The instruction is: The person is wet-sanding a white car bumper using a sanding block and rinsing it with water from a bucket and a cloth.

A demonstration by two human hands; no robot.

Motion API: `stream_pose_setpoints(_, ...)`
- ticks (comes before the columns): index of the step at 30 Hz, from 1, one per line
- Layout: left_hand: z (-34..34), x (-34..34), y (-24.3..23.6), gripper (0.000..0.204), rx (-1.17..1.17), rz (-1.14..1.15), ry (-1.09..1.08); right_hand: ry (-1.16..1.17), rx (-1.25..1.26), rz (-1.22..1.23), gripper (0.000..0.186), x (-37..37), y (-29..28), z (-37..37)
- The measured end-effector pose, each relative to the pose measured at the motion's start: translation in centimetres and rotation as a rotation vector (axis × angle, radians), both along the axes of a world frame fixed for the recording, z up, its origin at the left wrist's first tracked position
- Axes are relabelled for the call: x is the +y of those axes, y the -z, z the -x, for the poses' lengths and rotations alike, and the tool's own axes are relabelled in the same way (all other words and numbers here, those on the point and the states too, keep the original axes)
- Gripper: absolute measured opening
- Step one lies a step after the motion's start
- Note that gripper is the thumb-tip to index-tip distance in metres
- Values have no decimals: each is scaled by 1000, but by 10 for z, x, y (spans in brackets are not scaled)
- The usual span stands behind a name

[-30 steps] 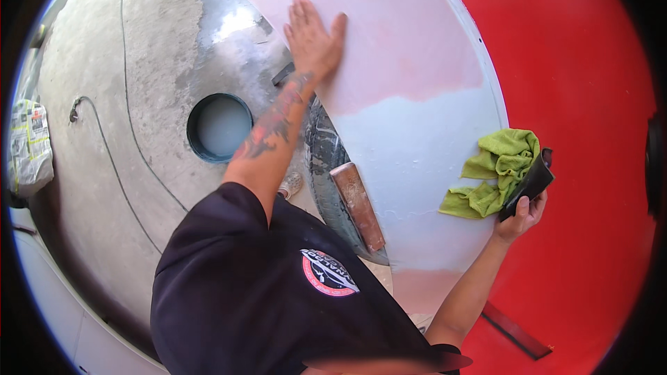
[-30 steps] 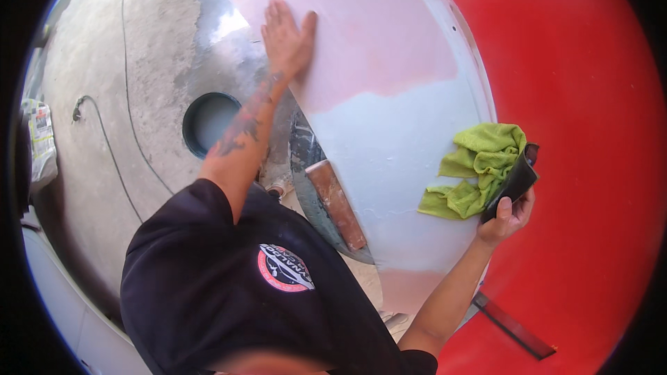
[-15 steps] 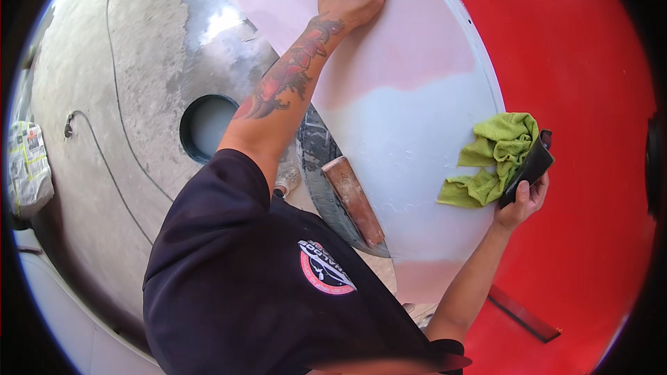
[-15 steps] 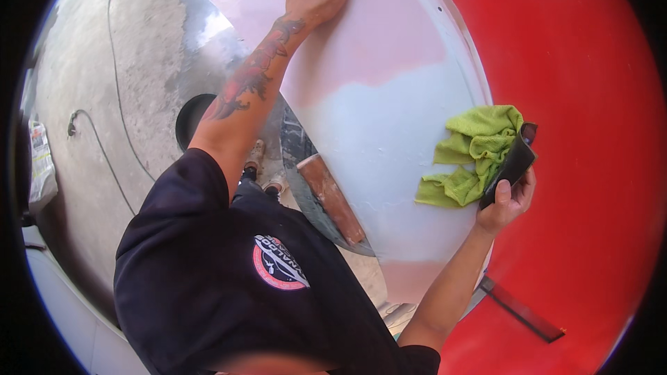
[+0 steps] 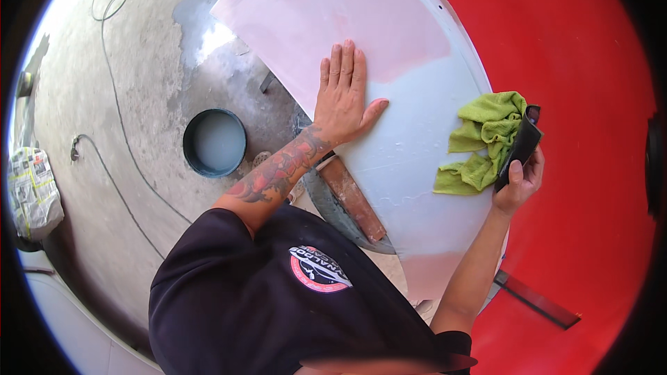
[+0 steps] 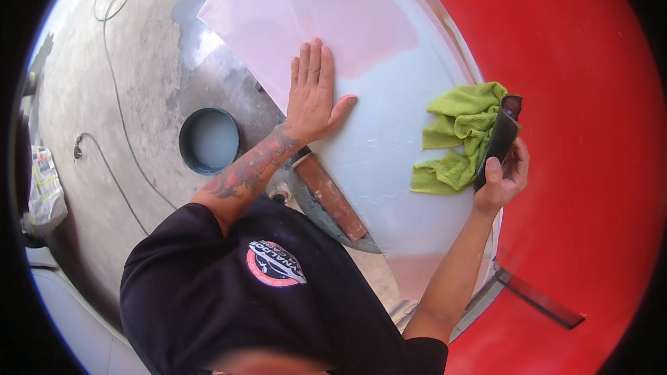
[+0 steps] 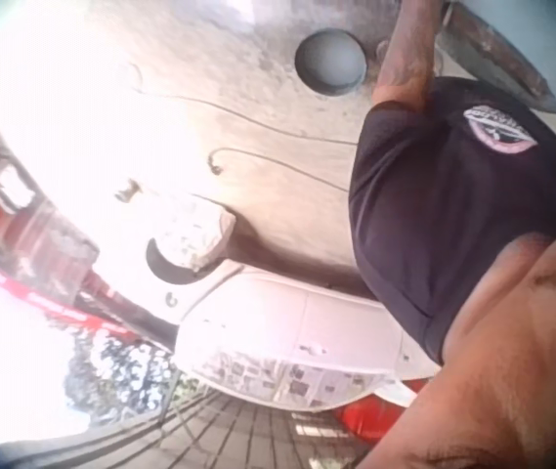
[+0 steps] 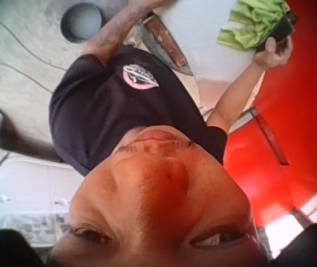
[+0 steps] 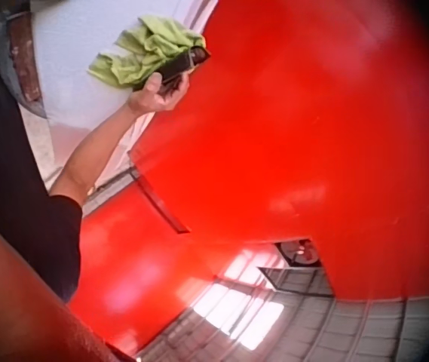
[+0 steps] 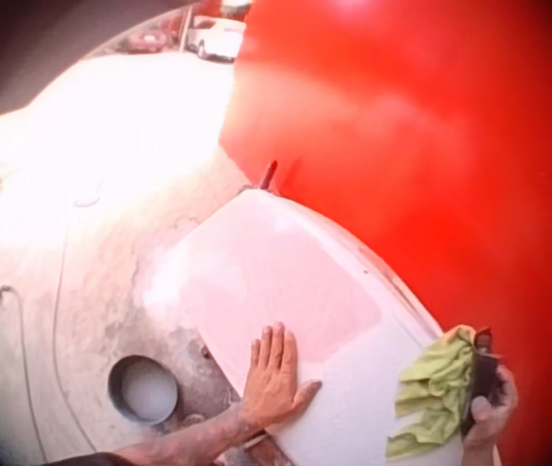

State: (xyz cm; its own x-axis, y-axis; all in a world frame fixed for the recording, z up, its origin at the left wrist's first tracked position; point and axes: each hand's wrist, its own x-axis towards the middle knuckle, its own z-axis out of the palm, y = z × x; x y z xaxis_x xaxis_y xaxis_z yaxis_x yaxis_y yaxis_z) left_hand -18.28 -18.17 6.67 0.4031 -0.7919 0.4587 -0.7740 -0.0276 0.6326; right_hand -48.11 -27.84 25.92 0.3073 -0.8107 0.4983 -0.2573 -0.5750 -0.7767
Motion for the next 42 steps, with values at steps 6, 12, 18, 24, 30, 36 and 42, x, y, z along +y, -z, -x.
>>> stream_pose_setpoints(6, -70, -79, -42, 99, -19, 90, -82, -10, 9, 18, 60, 2, 3, -4)
stream_pose_setpoints(12, -94, -132, -82, 99, 145, 13, -218, -16, -21, -4, 59, 5, -1, -11)
stream_pose_setpoints(18, -39, -93, -54, 97, 65, 115, -177, -21, 13, 18, 55, 7, -6, -19)
stream_pose_setpoints(24, 12, -52, -48, 92, 78, 32, -142, -34, 25, 40, 49, 12, -13, -28)
stream_pose_setpoints(30, 59, -13, -42, 95, 94, -23, -96, -60, 11, 47, 46, 14, -15, -33)
stream_pose_setpoints(36, 101, 22, -39, 100, 84, -102, -20, -86, 27, 63, 45, 10, -12, -31)
stream_pose_setpoints(42, 81, 80, -56, 80, 226, -150, 169, -101, -37, 66, 43, 6, -11, -22)
